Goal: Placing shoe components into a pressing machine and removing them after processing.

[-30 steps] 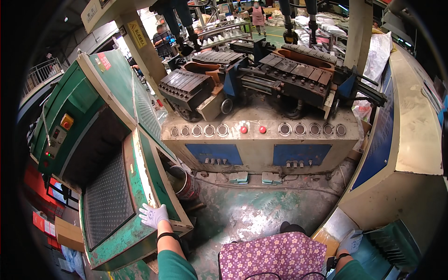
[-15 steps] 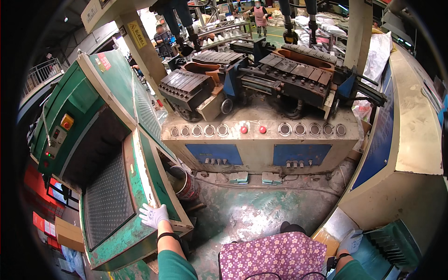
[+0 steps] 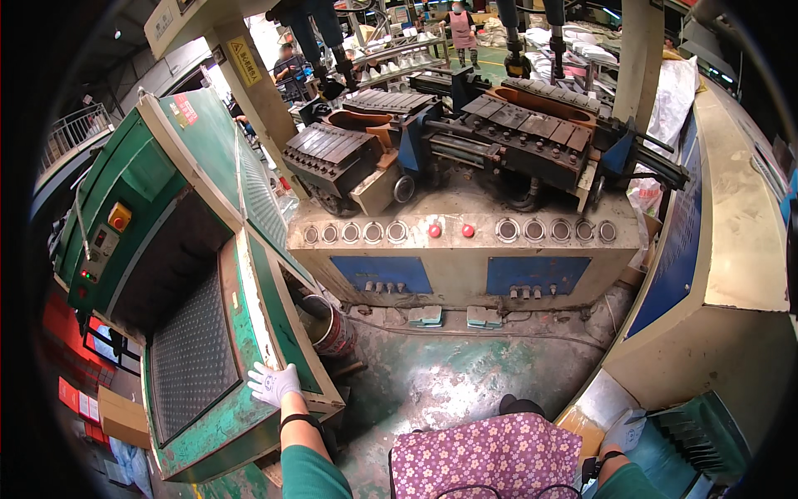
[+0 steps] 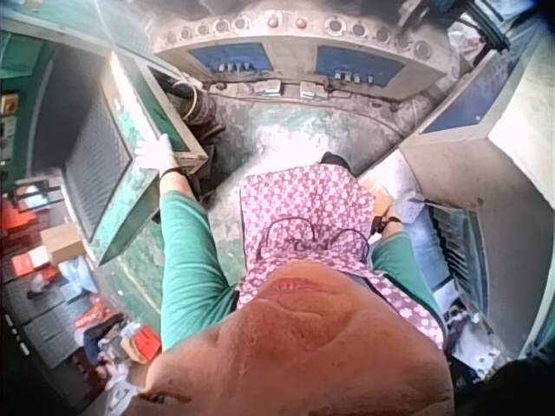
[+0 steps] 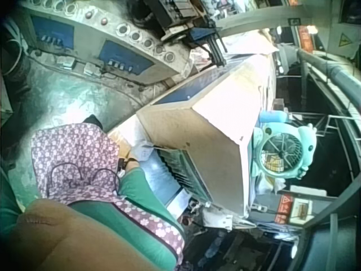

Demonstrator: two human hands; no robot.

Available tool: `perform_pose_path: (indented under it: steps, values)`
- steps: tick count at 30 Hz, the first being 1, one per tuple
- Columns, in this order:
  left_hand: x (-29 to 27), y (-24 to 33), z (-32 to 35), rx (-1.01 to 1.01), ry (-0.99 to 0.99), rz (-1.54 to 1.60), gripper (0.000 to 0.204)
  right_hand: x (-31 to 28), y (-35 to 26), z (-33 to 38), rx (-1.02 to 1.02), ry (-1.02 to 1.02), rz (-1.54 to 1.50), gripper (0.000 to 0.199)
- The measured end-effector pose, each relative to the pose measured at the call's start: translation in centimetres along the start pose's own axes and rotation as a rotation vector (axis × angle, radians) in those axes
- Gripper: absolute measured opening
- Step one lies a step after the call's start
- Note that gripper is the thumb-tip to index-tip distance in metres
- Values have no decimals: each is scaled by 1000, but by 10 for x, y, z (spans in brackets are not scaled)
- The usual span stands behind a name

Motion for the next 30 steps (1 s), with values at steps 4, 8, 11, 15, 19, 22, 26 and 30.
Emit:
perform_pose_path:
  steps: [4,8,11,15,19,22,26,30]
  values:
    - [-1,1,2,-1,-6,-9,99,1,1,-1,-2,4,-1,85]
    - [-1,0,2,-2,-7,-7,98,-5,-4,4,2,-11,-8,85]
    - [-1,-1,1,1,-6,-5,98,-8,-6,6,10,-9,-12,84]
    - [-1,1,2,3,-7,0,98,0,1,-1,-6,26,-6,84]
    - [-3,-1,3,-3,-7,3,98,-2,-3,2,-4,14,13,83]
    - [-3,-3,2,-1,-9,3,97,1,-1,0,-11,23,25,82]
    - [-4,10,5,28,-6,9,98,-4,0,2,-2,40,-1,81]
    - [-3,-5,3,-18,-40,-52,100,-5,-1,5,-13,27,5,80]
Point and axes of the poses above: each hand's wrist, its own z-axis away from the middle knuckle, its own x-axis out of the palm, y = z × x, the point moved 1 cm from there along -z, towards the middle knuckle, and after that the axes turned 14 degrees about -y, right-handed, at the moved point
